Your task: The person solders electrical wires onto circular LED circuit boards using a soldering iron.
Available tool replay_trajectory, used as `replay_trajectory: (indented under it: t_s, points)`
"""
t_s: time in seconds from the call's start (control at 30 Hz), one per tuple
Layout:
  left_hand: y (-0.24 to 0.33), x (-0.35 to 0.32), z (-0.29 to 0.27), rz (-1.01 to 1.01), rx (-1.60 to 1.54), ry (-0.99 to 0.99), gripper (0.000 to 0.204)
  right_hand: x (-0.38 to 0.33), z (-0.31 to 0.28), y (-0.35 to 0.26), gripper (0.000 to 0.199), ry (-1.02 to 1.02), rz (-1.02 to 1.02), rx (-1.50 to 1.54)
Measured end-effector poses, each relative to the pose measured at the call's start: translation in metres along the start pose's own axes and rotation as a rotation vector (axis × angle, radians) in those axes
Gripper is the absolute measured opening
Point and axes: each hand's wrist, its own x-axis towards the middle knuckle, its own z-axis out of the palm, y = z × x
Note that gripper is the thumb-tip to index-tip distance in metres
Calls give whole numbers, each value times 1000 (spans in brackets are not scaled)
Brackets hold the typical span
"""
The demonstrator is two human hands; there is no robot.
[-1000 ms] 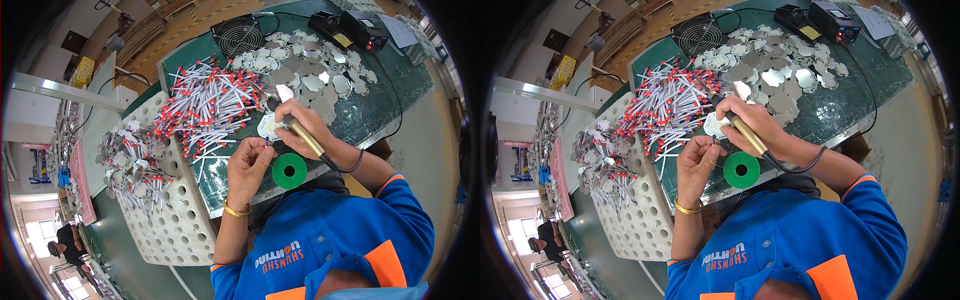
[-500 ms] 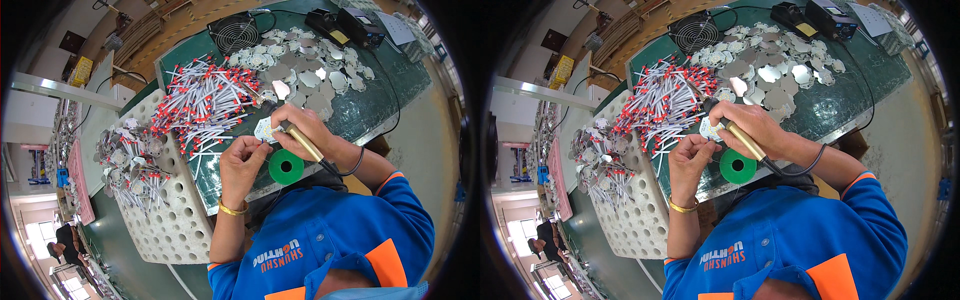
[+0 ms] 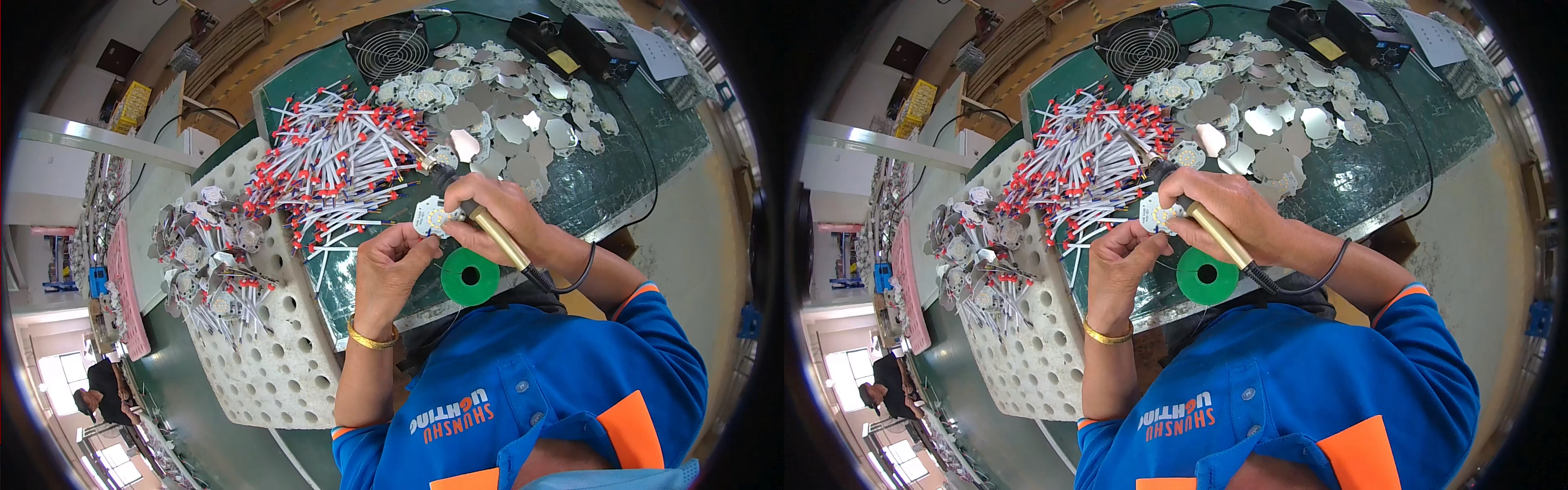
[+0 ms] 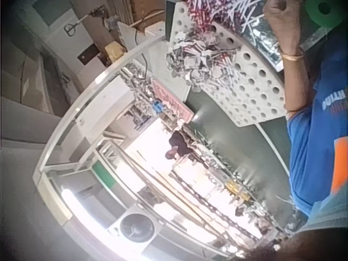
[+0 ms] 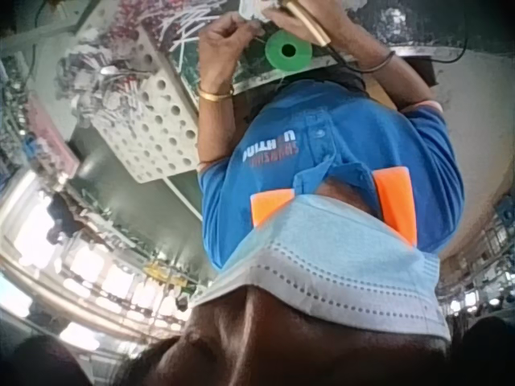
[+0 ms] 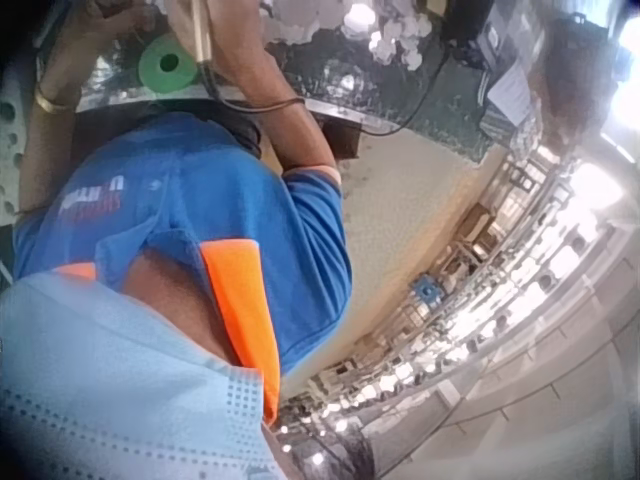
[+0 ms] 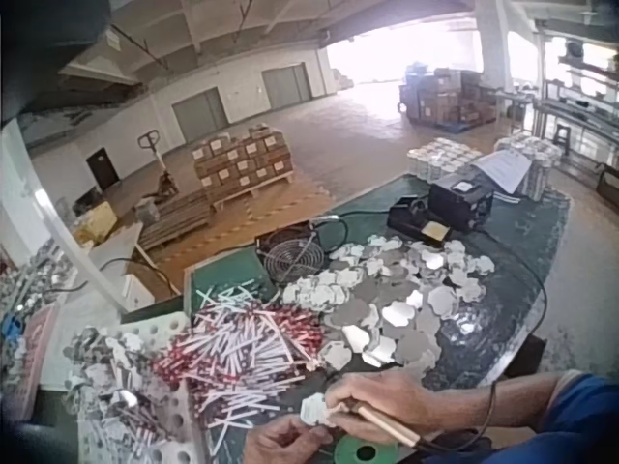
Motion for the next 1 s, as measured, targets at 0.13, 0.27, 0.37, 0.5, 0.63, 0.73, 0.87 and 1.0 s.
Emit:
replay_trajectory:
  t_s: [0.13,0.27,0.37,0.5,0.63,0.73,0.87,1.0]
  points:
    - [0,-8,0,-33,-148,56,9,-5,0,-2,28,102,-34,-9]
    - [-4,-22,2,-18,-221,139,6,-20,-19,-3,31,182,-314,-130]
    - [-3,-28,5,-16,-238,172,9,-41,-25,-2,33,68,-360,-40]
    - [-4,-33,12,40,-213,221,11,-51,-29,-8,42,22,-443,111]
    - [-10,-35,16,81,-185,245,8,-56,-34,-15,29,-47,-409,106]
    - [-7,-38,18,72,-151,247,8,-58,-36,-16,20,-69,-388,125]
    - [-8,-42,19,103,-155,256,6,-60,-32,-18,19,-51,-369,149]
    - [-6,-43,19,105,-146,262,5,-63,-29,-17,11,-40,-338,167]
